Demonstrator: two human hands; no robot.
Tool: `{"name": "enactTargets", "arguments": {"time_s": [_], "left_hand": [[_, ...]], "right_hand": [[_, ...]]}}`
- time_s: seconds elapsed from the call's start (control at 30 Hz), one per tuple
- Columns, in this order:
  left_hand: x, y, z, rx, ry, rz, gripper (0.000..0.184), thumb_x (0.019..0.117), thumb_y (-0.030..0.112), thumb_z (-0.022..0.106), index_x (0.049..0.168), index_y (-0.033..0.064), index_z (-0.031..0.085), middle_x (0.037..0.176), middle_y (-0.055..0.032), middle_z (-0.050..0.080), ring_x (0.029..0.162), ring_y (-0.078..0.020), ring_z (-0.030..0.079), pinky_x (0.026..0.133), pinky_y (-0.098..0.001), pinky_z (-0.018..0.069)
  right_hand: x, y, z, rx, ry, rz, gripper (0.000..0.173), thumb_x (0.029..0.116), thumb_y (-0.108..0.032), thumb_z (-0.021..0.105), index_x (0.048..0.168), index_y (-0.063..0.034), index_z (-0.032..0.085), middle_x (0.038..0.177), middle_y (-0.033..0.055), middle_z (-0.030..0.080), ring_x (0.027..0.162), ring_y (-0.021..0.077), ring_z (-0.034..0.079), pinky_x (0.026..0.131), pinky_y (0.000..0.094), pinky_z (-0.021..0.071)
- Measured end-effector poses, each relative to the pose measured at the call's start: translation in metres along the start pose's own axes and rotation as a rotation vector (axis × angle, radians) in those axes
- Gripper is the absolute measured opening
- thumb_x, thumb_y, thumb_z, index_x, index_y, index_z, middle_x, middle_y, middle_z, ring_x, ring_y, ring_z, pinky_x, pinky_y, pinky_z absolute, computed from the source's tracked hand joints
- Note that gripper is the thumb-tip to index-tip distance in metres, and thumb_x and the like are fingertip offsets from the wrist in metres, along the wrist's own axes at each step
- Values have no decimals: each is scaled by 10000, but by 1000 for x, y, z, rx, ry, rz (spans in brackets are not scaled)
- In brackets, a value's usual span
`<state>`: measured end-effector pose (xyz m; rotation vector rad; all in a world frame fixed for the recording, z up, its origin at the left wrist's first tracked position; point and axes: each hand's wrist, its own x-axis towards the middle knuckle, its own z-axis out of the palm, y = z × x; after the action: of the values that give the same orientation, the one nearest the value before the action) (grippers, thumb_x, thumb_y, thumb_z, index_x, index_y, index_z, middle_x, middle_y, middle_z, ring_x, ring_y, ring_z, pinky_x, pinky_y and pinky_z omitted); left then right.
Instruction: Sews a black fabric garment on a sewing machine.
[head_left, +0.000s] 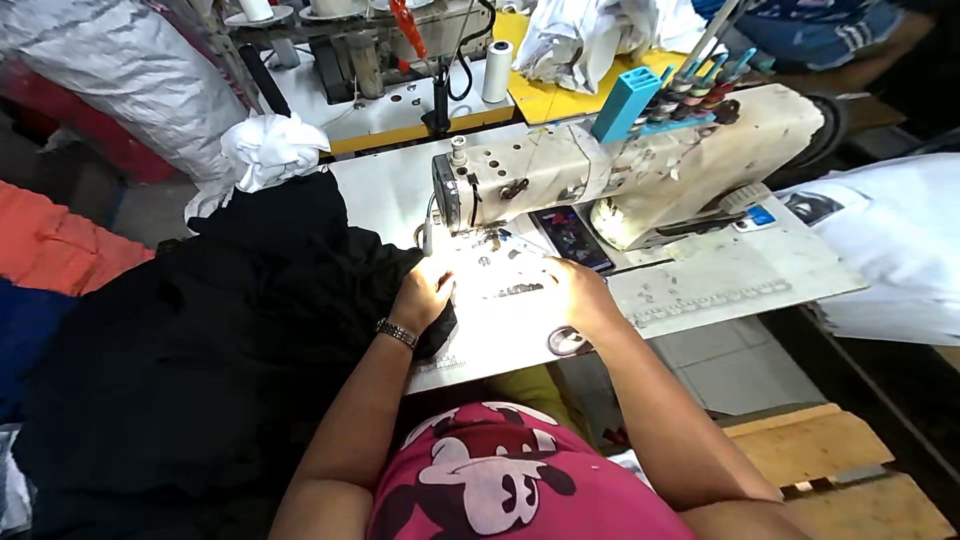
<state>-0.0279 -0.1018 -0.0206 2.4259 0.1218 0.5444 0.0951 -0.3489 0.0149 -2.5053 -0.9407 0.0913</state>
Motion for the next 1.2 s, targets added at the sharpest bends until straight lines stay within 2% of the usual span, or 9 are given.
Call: {"name": "enactTargets", "arguments": {"time_s": [0.3, 0.5, 0.63, 0.7, 0.8, 0.87, 1.0, 1.2], "left_hand": [[2, -3, 0, -3, -4, -3, 69, 951, 93, 679, 921, 57, 729, 956, -72, 694, 861, -154, 665, 827, -344, 575], [2, -4, 1, -13, -1, -9, 75, 951, 98, 681, 910, 57, 728, 933, -62, 691, 864, -152, 663, 832, -347, 573], [2, -1, -1, -8, -5, -42, 120, 955, 113, 669, 865, 40, 697, 878, -88, 665, 826, -189, 649, 789, -383, 566], [3, -1, -2, -5, -11, -55, 118, 955, 107, 662, 868, 34, 696, 873, -95, 664, 831, -197, 652, 794, -390, 566], [4, -4, 0, -8, -14, -74, 140, 959, 116, 649, 843, 42, 673, 837, -84, 636, 795, -190, 630, 759, -383, 554], [5, -4, 0, -12, -18, -87, 142, 957, 118, 650, 835, 48, 668, 803, -79, 622, 764, -189, 619, 731, -385, 546], [7, -3, -3, -25, -25, -114, 155, 943, 107, 652, 805, 39, 652, 770, -85, 605, 714, -189, 597, 682, -380, 532], [9, -2, -4, -24, -19, -123, 156, 925, 79, 643, 774, 42, 637, 731, -76, 592, 670, -174, 582, 635, -359, 515]], "right_hand": [[-1, -8, -14, 96, 148, -34, 200, 956, -12, 671, 1153, 7, 701, 1087, 196, 690, 989, 341, 693, 886, 540, 575], [3, -29, -4, 172, 139, -105, 153, 973, -64, 657, 1100, -12, 726, 1015, 148, 694, 908, 267, 693, 832, 468, 593], [6, -50, -1, 225, 167, -150, 177, 977, -81, 657, 1106, 24, 718, 1014, 173, 688, 912, 284, 694, 836, 469, 594], [9, -56, 1, 258, 199, -172, 209, 992, -151, 660, 1105, 14, 719, 1003, 159, 691, 889, 261, 696, 813, 438, 599], [13, -67, -1, 336, 213, -133, 342, 1019, -356, 632, 1064, -31, 726, 941, 110, 679, 811, 208, 667, 718, 395, 578], [15, -73, -1, 357, 222, -90, 374, 1028, -403, 606, 1010, -49, 727, 904, 85, 669, 777, 197, 648, 695, 401, 559], [18, -83, -3, 313, 249, -55, 295, 1024, -299, 629, 976, -19, 709, 898, 115, 681, 782, 231, 667, 693, 438, 567], [16, -94, -6, 136, 321, -61, 241, 930, -236, 746, 959, -3, 692, 878, 149, 652, 781, 308, 665, 660, 504, 559]]}}
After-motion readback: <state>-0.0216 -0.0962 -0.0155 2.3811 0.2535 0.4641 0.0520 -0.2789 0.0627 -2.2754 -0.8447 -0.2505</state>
